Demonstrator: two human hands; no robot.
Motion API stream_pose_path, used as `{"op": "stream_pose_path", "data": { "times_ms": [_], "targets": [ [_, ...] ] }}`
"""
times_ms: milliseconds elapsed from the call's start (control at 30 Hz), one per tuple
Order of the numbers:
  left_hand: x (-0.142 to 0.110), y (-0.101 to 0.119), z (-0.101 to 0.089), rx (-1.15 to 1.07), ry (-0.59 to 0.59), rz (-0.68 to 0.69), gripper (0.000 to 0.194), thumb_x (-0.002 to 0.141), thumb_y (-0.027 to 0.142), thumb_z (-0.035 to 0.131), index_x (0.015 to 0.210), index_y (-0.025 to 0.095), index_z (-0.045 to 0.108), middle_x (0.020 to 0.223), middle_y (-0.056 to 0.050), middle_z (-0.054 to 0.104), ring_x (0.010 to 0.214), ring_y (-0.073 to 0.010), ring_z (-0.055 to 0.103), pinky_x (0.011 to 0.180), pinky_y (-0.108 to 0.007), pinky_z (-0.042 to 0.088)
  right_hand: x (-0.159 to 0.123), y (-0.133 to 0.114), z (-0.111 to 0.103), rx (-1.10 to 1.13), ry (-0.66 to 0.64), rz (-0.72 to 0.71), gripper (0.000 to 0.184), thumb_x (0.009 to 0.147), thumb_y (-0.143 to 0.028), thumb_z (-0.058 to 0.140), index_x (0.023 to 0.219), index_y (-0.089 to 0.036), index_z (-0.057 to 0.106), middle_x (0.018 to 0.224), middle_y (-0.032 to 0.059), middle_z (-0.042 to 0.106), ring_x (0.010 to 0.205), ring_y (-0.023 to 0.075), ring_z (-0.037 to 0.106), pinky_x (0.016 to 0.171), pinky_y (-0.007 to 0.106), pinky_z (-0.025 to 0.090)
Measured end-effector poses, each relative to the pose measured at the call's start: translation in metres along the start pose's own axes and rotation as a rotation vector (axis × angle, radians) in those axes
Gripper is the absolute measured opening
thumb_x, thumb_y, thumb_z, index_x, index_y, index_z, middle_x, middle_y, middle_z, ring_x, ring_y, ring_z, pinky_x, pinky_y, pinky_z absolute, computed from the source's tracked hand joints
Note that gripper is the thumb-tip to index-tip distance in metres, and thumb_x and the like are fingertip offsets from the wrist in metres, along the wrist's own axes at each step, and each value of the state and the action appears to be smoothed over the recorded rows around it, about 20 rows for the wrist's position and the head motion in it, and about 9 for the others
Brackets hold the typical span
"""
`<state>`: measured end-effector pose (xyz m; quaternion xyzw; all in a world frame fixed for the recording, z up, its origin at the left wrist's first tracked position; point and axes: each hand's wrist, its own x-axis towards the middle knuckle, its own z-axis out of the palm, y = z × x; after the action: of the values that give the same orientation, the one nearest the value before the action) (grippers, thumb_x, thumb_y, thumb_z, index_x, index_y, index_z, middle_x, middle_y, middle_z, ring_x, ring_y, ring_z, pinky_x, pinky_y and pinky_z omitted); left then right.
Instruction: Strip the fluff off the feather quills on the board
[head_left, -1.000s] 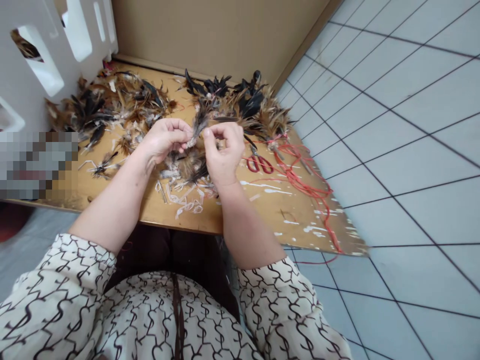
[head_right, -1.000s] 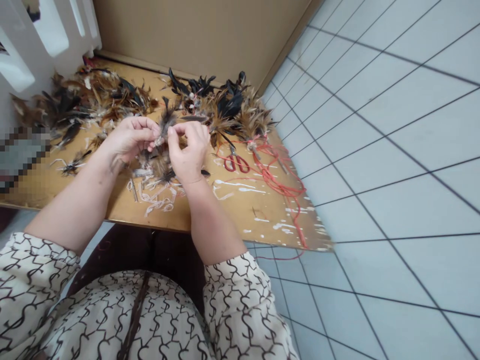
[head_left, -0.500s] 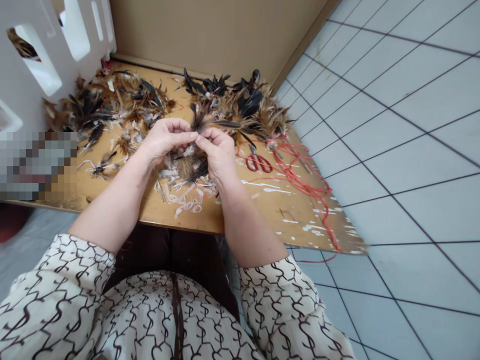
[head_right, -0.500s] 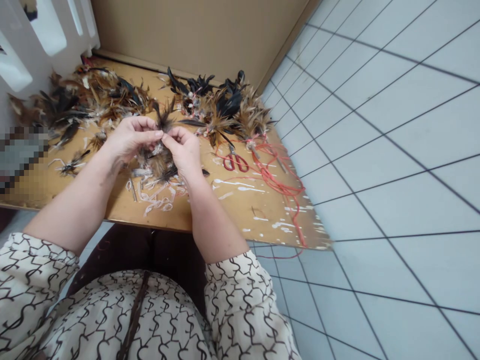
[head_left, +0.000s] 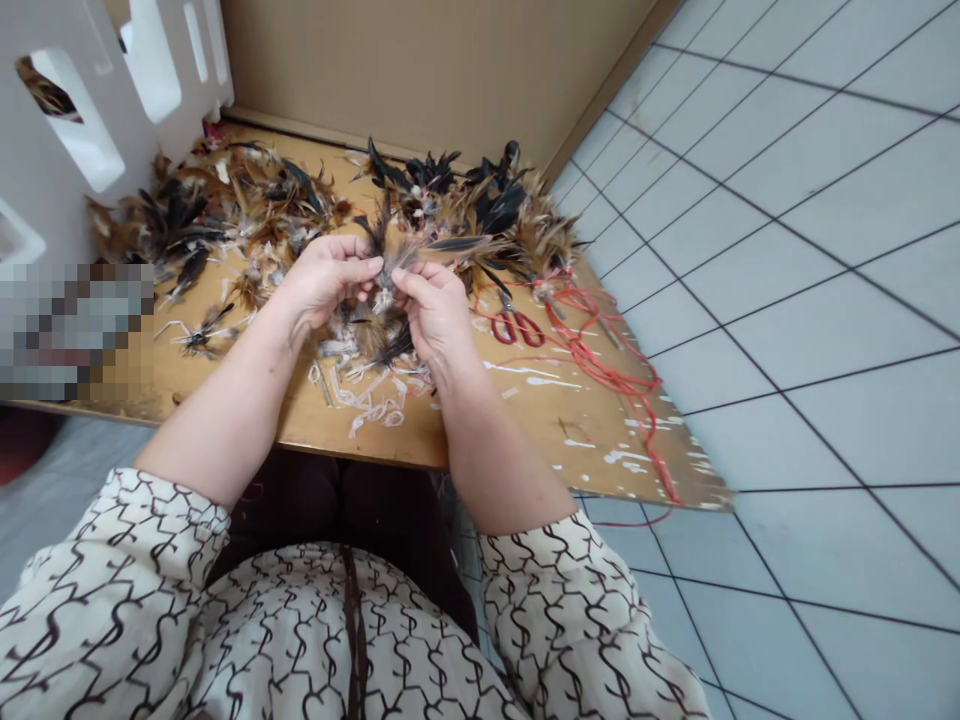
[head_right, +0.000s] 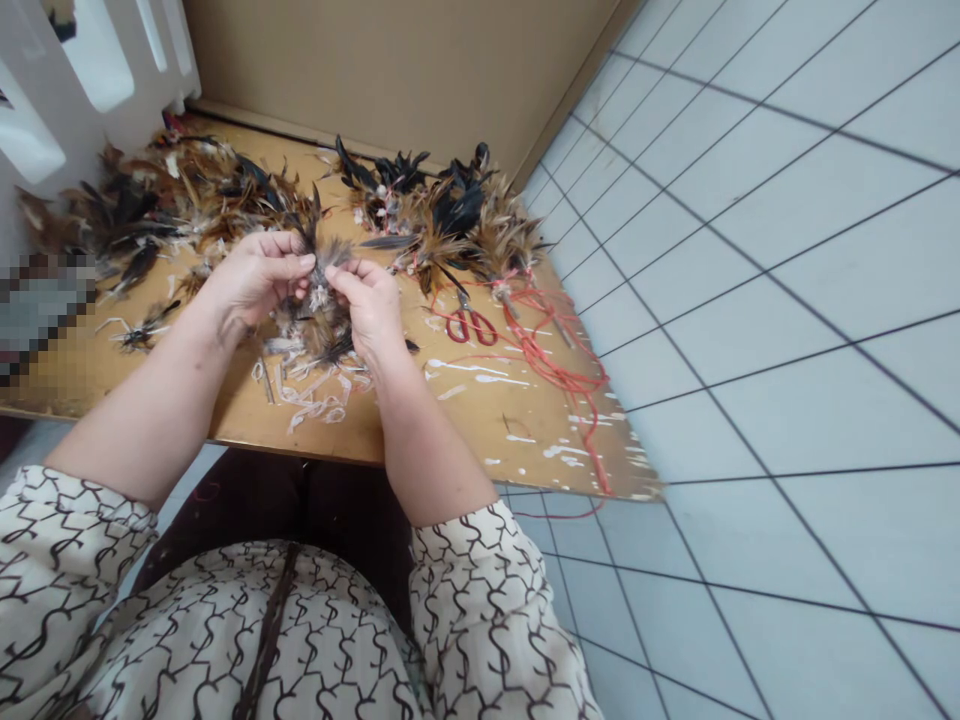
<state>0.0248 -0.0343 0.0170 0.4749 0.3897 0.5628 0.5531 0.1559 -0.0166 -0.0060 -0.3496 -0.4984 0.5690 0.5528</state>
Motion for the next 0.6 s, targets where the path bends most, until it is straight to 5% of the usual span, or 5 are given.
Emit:
{"op": "stream_pose_path", "data": {
  "times_ms": [267,600],
  "targets": [
    [0.0008,-0.0034,-0.0005,0.014,0.019,0.025,0.022,0.056,0.012,0.076,0.056,0.015,0.054,0.048,0.005,0.056,0.038,-0.0040,0.044,0.042,-0.018,0.037,-0.0050,-0.0021,0.0064,0.017,0.008,-0.003,0.021,0.066,-0.020,0.073,0.061,-0.019,0.053,0.058,-0.0063,0.053,0.063,0.0084,0.052,0.063,0.023,0.044],
    [0.0010,-0.0012,0.0043,-0.072,0.079,-0.132,0.029,0.062,0.007,0.074,0.050,0.014,0.048,0.041,0.004,0.050,0.036,-0.0037,0.043,0.040,-0.016,0.036,-0.0014,-0.0007,0.0056,0.105,-0.039,-0.061,0.021,0.064,-0.032,0.076,0.067,-0.020,0.059,0.068,-0.0030,0.064,0.071,0.0115,0.060,0.074,0.028,0.052]
  ]
}}
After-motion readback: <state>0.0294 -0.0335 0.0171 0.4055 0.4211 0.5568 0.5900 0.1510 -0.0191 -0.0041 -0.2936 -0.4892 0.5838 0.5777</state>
